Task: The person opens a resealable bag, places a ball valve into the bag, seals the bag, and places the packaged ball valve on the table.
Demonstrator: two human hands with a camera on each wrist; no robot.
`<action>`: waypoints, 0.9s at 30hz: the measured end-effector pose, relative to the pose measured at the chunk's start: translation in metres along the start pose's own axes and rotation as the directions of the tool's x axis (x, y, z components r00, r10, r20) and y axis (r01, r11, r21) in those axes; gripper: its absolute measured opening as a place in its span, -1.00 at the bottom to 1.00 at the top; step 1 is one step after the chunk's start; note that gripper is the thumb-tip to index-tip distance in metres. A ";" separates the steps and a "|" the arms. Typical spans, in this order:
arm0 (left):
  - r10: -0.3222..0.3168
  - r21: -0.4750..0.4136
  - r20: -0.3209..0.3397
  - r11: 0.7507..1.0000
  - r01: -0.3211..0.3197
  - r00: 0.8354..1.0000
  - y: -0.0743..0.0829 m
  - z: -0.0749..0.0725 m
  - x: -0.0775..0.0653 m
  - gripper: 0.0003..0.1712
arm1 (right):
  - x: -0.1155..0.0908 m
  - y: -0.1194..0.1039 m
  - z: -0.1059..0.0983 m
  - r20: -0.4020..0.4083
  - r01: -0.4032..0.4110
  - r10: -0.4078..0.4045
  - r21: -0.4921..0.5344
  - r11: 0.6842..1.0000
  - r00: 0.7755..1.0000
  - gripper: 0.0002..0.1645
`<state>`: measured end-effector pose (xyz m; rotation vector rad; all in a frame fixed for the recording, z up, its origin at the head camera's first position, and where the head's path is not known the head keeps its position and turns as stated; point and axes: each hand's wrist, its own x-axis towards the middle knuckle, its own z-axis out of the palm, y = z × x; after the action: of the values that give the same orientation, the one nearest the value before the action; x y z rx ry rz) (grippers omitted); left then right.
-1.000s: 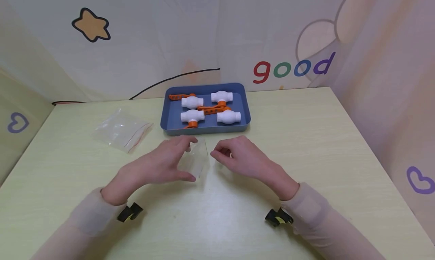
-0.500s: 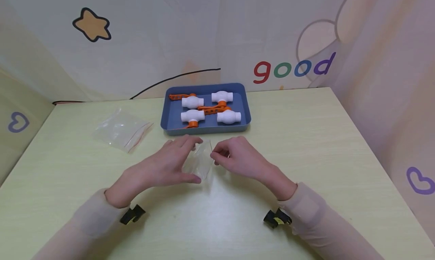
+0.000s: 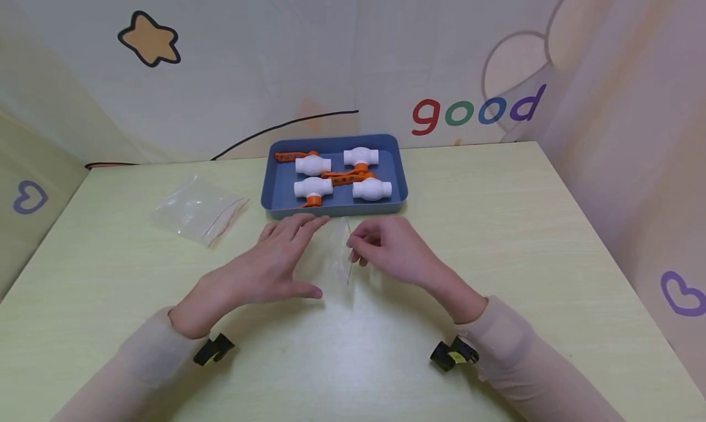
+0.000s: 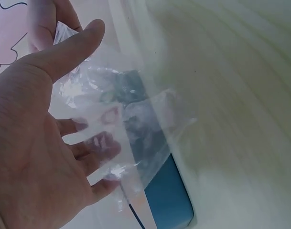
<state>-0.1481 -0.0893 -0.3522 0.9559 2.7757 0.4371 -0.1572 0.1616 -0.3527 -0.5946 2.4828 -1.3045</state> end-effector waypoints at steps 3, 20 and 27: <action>-0.010 0.026 -0.012 1.000 0.010 1.000 -0.001 0.001 -0.001 0.39 | 0.000 0.001 -0.001 -0.015 -0.010 0.010 0.026 1.000 1.000 -0.82; 0.003 0.116 -0.063 0.993 0.004 0.998 -0.002 0.002 -0.002 0.18 | 0.000 0.006 0.005 -0.158 0.051 -0.053 -0.017 0.999 0.986 -0.85; -0.016 0.143 -0.059 0.989 0.024 0.998 0.000 0.002 -0.001 0.16 | 0.000 0.005 0.006 -0.066 0.084 -0.083 0.001 0.996 0.994 -0.91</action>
<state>-0.1467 -0.0898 -0.3544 0.9590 2.8996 0.2686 -0.1558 0.1597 -0.3600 -0.6715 2.5331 -1.3804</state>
